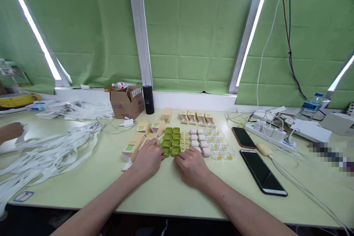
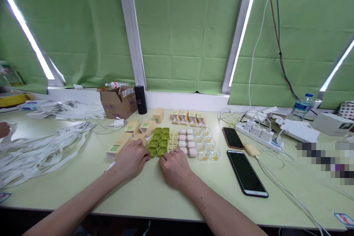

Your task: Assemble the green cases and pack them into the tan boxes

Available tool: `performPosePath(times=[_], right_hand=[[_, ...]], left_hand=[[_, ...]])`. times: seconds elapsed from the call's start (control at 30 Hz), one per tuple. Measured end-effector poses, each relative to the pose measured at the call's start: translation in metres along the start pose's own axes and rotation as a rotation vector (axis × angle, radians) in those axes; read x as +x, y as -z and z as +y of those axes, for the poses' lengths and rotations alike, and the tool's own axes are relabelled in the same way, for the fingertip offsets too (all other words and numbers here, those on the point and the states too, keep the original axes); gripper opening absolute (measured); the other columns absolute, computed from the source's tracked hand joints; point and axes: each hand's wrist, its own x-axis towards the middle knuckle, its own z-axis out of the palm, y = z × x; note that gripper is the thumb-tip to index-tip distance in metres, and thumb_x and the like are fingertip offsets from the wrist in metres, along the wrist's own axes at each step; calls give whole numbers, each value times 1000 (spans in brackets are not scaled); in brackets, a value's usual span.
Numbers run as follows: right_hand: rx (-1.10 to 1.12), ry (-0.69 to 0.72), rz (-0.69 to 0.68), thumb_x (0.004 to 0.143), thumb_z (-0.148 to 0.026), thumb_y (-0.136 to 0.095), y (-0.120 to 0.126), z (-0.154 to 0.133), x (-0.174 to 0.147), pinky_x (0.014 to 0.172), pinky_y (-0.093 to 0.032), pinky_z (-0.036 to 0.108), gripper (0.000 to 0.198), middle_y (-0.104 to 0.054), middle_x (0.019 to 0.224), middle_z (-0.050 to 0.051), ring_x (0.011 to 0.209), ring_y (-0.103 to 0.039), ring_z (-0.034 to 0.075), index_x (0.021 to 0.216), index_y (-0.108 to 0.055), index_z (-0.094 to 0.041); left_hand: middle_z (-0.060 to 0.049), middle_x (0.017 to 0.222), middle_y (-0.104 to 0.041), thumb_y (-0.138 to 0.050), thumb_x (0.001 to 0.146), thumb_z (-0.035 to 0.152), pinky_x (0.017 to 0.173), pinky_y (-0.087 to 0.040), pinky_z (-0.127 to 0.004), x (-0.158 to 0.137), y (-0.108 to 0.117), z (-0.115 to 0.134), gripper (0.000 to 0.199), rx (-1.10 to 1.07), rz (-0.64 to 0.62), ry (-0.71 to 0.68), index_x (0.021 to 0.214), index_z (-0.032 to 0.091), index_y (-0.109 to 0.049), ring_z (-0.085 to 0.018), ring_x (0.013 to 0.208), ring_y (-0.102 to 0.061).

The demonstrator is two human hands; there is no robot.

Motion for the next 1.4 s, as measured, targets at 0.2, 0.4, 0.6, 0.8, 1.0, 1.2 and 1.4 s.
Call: performPosePath(times=[0.2, 0.4, 0.6, 0.8, 1.0, 1.2, 1.4], right_hand=[[-15, 21, 50, 76, -12, -66, -2, 1, 0, 72, -33, 36, 11, -73, 84, 5, 81, -62, 21, 83, -68, -20], [-2, 29, 52, 78, -11, -66, -3, 1, 1, 75, -34, 37, 14, -74, 88, 6, 86, -60, 22, 88, -69, -20], [-3, 35, 55, 79, -10, -66, -6, 2, 1, 76, -36, 36, 15, -72, 89, 5, 86, -60, 22, 90, -69, -20], [15, 29, 45, 79, -7, -64, -9, 2, 1, 76, -36, 35, 17, -71, 90, 5, 86, -60, 22, 90, -68, -20], [32, 29, 42, 81, -6, -63, -8, 1, 2, 76, -36, 35, 18, -71, 91, 6, 86, -60, 22, 91, -68, -19], [10, 88, 101, 79, -7, -63, -8, 1, 1, 71, -34, 35, 15, -71, 85, 5, 80, -59, 21, 84, -67, -19], [3, 144, 127, 72, -9, -64, -8, -2, -2, 62, -25, 35, 11, -67, 74, 3, 64, -53, 17, 76, -63, -19]], left_hand=[[-14, 72, -68, -66, 87, 21, 81, -40, -45, 1, -3, -1, 26, -17, 21, 4, 61, 24, -69, -37, 90, -63], [-15, 75, -70, -63, 90, 22, 82, -41, -46, 1, -3, -1, 25, 87, -37, -23, 66, 23, -71, -38, 94, -64], [-15, 76, -71, -65, 90, 22, 80, -40, -45, 1, -1, 0, 22, 111, -47, -13, 69, 23, -71, -38, 96, -65], [-14, 81, -72, -65, 91, 20, 83, -42, -45, 2, 6, 4, 19, 162, -80, -6, 73, 21, -72, -37, 98, -66], [-12, 81, -72, -64, 92, 20, 83, -44, -45, 2, 6, 5, 19, 195, -88, -6, 74, 21, -71, -35, 98, -66], [-12, 81, -71, -64, 93, 25, 84, -44, -45, 6, 8, -1, 20, 202, -32, -33, 74, 21, -70, -34, 98, -65], [-13, 84, -73, -57, 96, 27, 87, -42, -46, 30, 24, -13, 21, 151, 148, -7, 83, 20, -72, -35, 103, -59]])
